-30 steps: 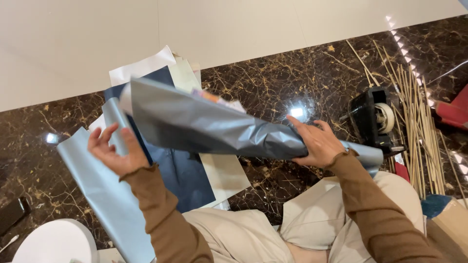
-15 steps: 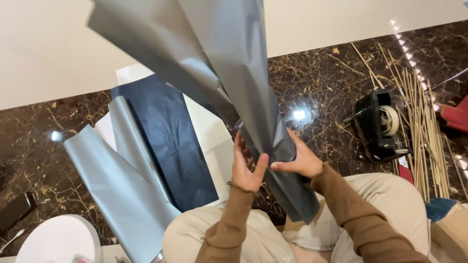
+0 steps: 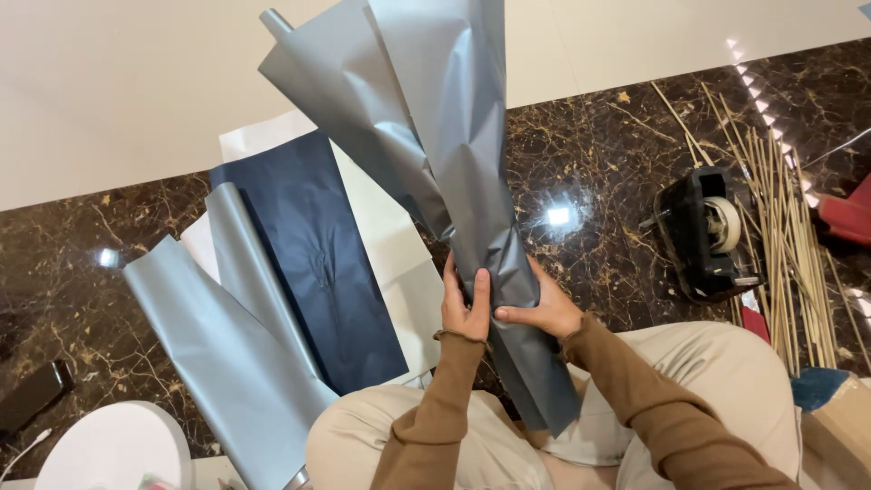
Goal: Wrapping a money bouquet with decorative paper
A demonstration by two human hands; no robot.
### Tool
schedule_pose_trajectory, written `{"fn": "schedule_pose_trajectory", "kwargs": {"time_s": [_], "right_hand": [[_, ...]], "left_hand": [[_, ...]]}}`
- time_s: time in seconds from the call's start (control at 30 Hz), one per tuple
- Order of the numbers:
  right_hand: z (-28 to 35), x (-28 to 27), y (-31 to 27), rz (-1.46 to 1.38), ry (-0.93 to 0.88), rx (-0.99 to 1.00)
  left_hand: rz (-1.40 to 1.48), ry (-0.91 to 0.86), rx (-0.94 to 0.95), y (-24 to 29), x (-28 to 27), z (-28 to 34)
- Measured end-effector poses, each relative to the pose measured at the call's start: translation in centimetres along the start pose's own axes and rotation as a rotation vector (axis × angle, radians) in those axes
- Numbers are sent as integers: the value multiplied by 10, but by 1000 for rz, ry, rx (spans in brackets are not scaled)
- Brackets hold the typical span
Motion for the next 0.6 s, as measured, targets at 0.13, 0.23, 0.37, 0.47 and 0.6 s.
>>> {"fn": "schedule_pose_trajectory", "kwargs": {"time_s": [0.13,0.23,0.37,0.47,0.6], "right_hand": [[-2,2,0,-49,5,22],[-1,4,4,-101,9,43],[4,0,2,-159,-37,65],[10,-37,-18,-148,30,-20],[27,-152,-49,95,265,-234]], "left_hand": [[0,17,14,-9,-3,-5],[-2,22,28,-13,-4,-9],[25,-31,-23,-18,-2,-10],[54,-64,-76,-39,0,-18],[48,-66,-118,-30,0,-17]]}}
Point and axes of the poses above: each hand's wrist, its own z-axis away from the middle knuckle, its own x-axis out of the palm, y = z × x, the point moved 6 cm from there along -z, towards the middle knuckle, and after that the axes turned 4 degrees about z, right-handed, at the moved point
